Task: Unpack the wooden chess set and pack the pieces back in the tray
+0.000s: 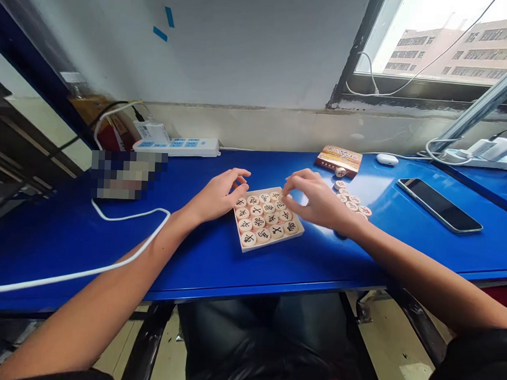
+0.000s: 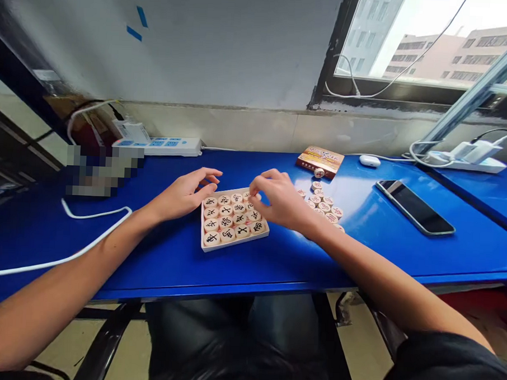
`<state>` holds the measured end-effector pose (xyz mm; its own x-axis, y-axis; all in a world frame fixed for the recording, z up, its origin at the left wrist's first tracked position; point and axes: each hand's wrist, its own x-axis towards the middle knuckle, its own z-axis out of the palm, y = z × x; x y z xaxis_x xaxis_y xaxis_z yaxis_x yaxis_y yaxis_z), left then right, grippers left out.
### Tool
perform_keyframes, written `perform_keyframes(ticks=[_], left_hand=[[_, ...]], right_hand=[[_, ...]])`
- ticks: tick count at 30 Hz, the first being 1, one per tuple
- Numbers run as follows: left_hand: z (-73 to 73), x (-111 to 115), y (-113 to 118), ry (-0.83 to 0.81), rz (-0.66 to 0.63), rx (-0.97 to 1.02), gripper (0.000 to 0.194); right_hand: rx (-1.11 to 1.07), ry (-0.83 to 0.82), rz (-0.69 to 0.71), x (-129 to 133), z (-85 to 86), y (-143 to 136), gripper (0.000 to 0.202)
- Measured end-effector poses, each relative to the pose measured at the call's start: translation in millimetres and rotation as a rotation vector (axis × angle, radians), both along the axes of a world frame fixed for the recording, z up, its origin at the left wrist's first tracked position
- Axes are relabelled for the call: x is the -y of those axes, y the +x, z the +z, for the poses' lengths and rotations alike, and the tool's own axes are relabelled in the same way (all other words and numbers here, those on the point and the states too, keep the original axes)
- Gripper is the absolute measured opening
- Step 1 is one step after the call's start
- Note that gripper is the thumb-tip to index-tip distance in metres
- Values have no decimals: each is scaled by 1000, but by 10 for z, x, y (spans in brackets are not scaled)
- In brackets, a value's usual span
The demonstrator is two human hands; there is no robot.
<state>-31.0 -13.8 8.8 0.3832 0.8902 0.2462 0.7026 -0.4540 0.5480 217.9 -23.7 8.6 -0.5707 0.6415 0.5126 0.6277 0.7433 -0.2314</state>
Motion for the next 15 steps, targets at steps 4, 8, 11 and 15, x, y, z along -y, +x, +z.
perform_keyframes(ticks=[4, 8, 11, 15], left_hand=[[-9, -28, -44, 14, -4, -12, 35], [28, 3, -43, -11, -24, -9, 35], [53, 39, -19, -7, -65, -88, 31], [49, 41, -13, 34, -87, -214, 24]], right_hand=[[41, 16, 182, -20, 66, -383, 9], [-109, 144, 130, -223, 156, -281, 13], [-74, 127, -111, -420, 161, 158, 18], [217, -249, -335, -600, 153, 740, 19]])
